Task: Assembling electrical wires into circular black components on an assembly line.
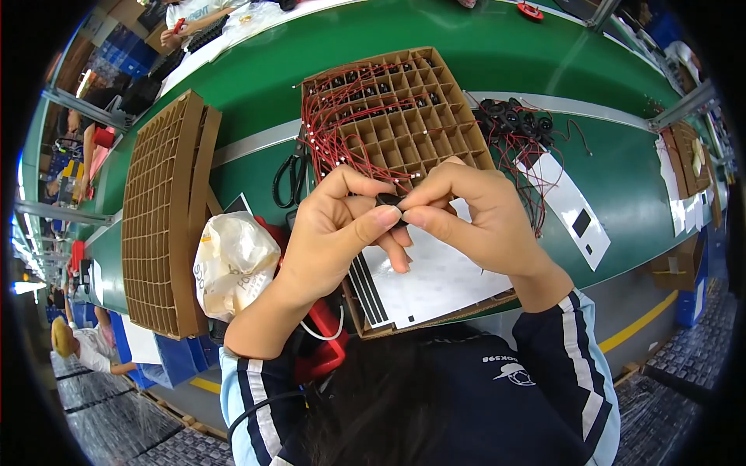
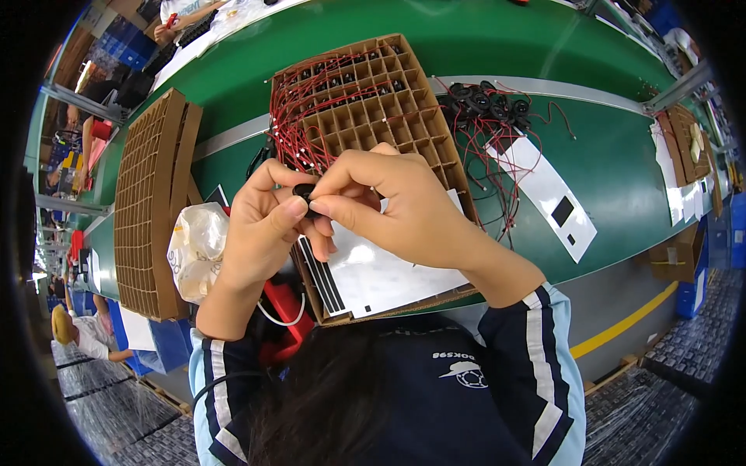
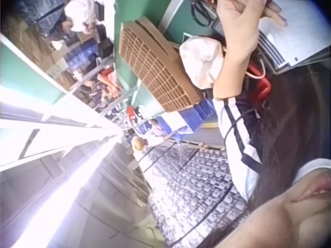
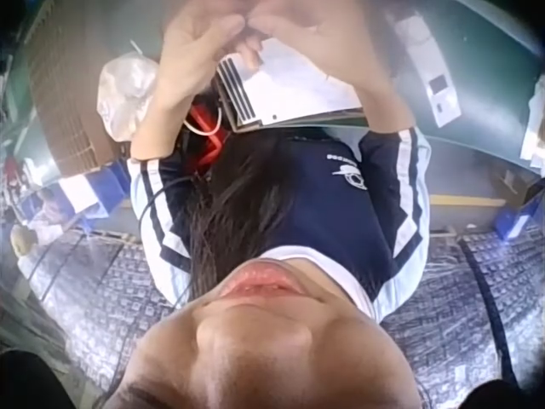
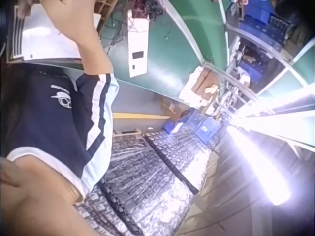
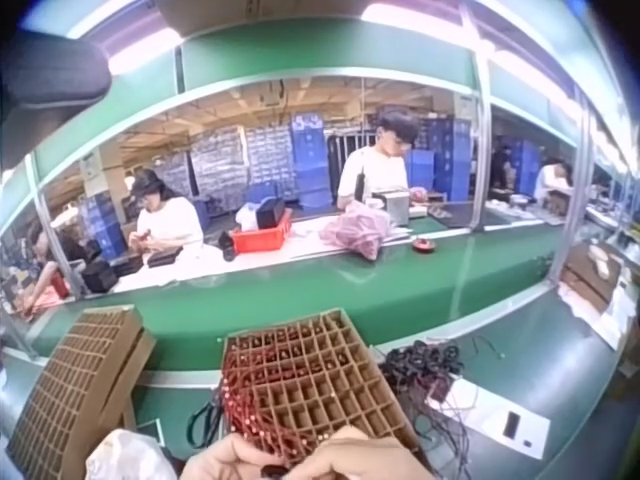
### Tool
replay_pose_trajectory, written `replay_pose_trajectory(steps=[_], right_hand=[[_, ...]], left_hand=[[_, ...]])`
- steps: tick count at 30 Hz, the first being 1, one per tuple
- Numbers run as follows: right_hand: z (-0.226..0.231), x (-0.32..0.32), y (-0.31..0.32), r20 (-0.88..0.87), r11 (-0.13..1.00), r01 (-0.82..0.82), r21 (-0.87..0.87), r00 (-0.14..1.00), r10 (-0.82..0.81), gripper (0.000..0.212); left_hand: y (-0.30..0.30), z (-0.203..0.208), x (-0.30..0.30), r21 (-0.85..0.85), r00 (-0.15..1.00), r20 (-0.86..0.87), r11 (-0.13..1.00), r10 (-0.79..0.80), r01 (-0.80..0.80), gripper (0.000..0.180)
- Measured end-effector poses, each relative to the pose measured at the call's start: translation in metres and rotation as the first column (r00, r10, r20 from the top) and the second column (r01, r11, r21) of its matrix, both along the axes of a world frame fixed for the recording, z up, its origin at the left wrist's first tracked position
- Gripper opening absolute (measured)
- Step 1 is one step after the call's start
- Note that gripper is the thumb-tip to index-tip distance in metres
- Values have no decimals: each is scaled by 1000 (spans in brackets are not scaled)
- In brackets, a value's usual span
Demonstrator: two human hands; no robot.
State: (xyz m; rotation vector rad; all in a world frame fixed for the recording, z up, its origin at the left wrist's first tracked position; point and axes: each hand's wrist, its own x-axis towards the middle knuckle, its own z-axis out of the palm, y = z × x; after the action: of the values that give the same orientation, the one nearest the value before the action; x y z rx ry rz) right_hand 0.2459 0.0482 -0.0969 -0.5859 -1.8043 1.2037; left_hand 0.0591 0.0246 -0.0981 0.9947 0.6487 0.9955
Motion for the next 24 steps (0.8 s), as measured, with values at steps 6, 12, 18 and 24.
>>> replay_pose_trajectory(steps=[6, 12, 18, 24], right_hand=[[4, 4, 4, 260, 988, 155, -28, 955, -142, 32], [3, 6, 13, 136, 982, 99, 158, 983, -121, 20], [6, 12, 12, 131, 995, -5, 97, 991, -8, 11], [9, 8, 1, 198, 956, 9, 293, 978, -70, 10]], left_hand=[[1, -3, -2, 42, 999, -36, 999, 22, -21, 20], [0, 1, 2, 67, 988, 146, 997, -50, 40, 24], [3, -11, 3, 202, 994, 103, 978, 33, -53, 32], [-3, 1, 11, 255, 957, -161, 947, 242, -197, 31]])
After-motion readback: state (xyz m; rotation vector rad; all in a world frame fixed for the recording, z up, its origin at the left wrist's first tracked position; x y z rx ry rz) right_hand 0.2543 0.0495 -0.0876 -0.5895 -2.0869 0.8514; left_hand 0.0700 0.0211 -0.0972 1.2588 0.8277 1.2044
